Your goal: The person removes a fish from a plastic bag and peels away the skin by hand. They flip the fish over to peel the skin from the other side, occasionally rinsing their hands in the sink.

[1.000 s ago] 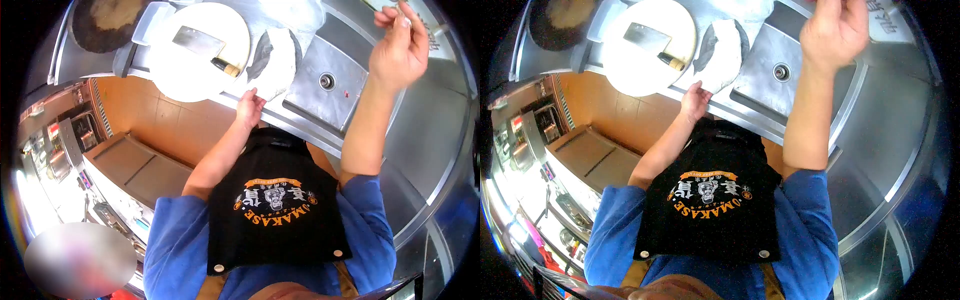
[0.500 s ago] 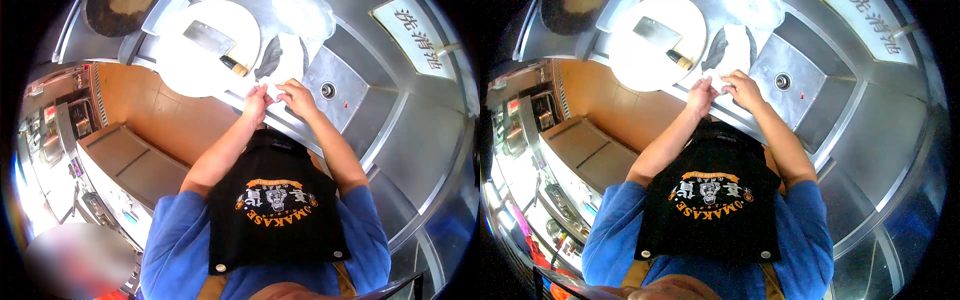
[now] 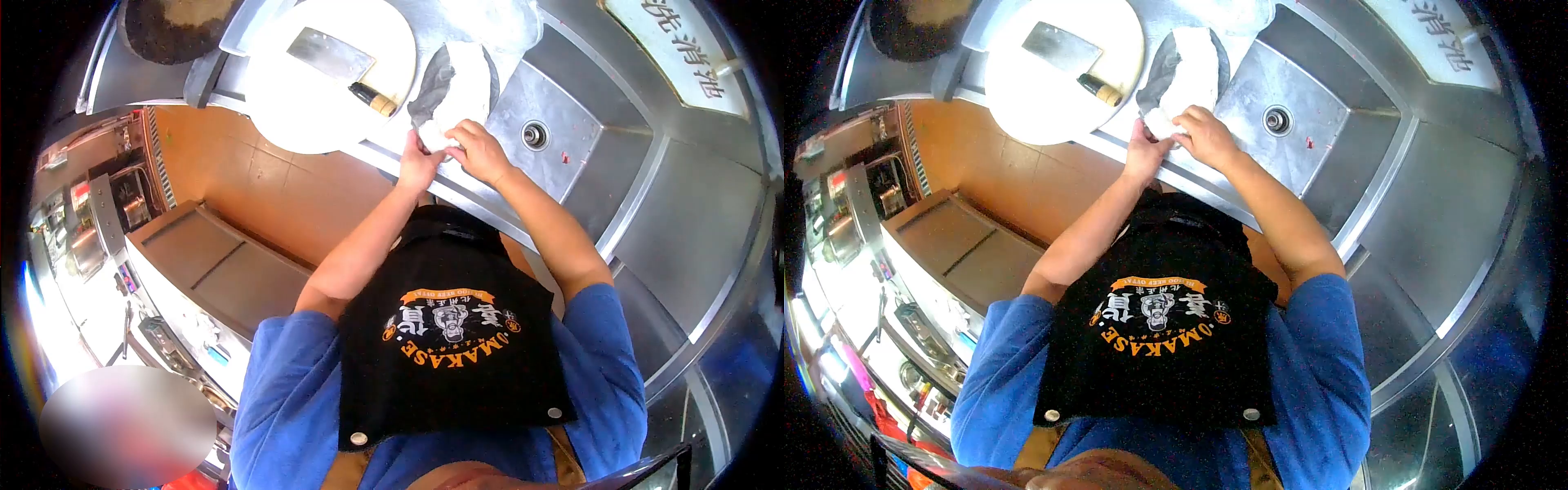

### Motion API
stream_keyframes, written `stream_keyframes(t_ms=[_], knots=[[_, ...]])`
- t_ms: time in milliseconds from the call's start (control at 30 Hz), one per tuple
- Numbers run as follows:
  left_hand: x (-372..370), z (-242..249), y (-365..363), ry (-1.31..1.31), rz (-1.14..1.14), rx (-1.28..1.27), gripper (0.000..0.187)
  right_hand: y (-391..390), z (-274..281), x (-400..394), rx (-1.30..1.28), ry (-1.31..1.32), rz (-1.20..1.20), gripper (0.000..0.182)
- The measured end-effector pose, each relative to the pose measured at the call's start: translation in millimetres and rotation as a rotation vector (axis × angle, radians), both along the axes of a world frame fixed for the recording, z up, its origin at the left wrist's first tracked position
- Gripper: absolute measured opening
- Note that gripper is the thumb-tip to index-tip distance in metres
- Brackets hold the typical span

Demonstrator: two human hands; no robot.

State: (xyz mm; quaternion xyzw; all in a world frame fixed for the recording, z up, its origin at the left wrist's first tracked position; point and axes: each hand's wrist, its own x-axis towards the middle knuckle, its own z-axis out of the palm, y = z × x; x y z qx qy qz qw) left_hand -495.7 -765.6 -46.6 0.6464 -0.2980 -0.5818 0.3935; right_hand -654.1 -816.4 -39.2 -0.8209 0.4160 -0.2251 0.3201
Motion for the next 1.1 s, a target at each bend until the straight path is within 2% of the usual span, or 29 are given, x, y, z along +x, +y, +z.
stream_keyframes(t_ms=[133, 233, 300, 333, 400, 500, 633, 700, 767, 800, 833, 900, 933, 1000, 1067, 1100], knots=[[-1.1, -15.7, 2.7, -0.063, -0.066, 0.027, 0.045, -1.9, -3.1, -4.0, -0.018, -0.035, 0.049, 0.018], [-2.4, -15.5, 1.2, 0.018, -0.013, -0.037, 0.046, -7.9, -8.2, -3.1, -0.020, 0.028, 0.115, 0.016], [-0.1, -10.0, -0.4, -0.190, -0.100, 0.030, 0.048, -13.2, -9.6, 1.5, -0.029, 0.063, 0.152, 0.014], [-1.5, -6.3, -1.1, -0.190, -0.104, 0.033, 0.048, -14.6, -9.6, 4.1, -0.062, 0.113, 0.171, 0.012], [-9.6, -1.4, 0.1, -0.384, -0.074, -0.080, 0.046, -13.6, -13.0, 6.1, -0.087, 0.170, 0.188, 0.010], [-14.6, -3.6, 0.4, -0.483, -0.118, -0.085, 0.046, -13.1, -19.1, 8.5, -0.146, 0.212, 0.162, 0.011], [-16.5, -9.9, 1.4, -0.576, -0.131, -0.047, 0.041, -14.1, -22.2, 13.6, -0.047, 0.218, 0.021, 0.014], [-14.9, -22.1, 5.2, -0.609, -0.135, -0.070, 0.030, -19.9, -23.7, 9.8, -0.047, 0.179, -0.027, 0.016], [-13.2, -28.2, 8.8, -0.609, -0.137, -0.104, 0.029, -35.4, -26.4, 2.1, 0.124, 0.148, -0.409, 0.017], [-10.5, -28.6, 11.4, -0.613, -0.157, -0.144, 0.027, -41.8, -25.1, -7.1, 0.235, 0.034, -0.354, 0.018], [-7.8, -22.7, 12.1, -0.615, -0.162, -0.149, 0.027, -42.9, -31.1, -12.1, 0.232, 0.030, -0.361, 0.018], [-6.4, -12.5, 7.5, -0.408, -0.083, -0.089, 0.023, -50.6, -34.4, -22.3, 0.497, -0.099, -0.337, 0.015], [-5.5, -13.7, 8.0, -0.386, -0.099, -0.050, 0.023, -55.1, -27.4, -28.6, 0.538, -0.064, -0.372, 0.015], [-3.0, -12.0, 4.9, -0.390, -0.123, -0.020, 0.023, -83.0, -37.5, -51.8, 0.044, -0.018, -0.334, 0.016], [0.5, -9.4, 6.9, -0.409, -0.147, 0.024, 0.024, -146.6, -6.1, -83.3, 0.082, -0.127, -0.732, 0.017], [0.8, -8.5, 6.0, -0.368, -0.095, 0.002, 0.022, -159.6, 73.8, -82.0, 0.264, -0.058, -0.817, 0.019]])
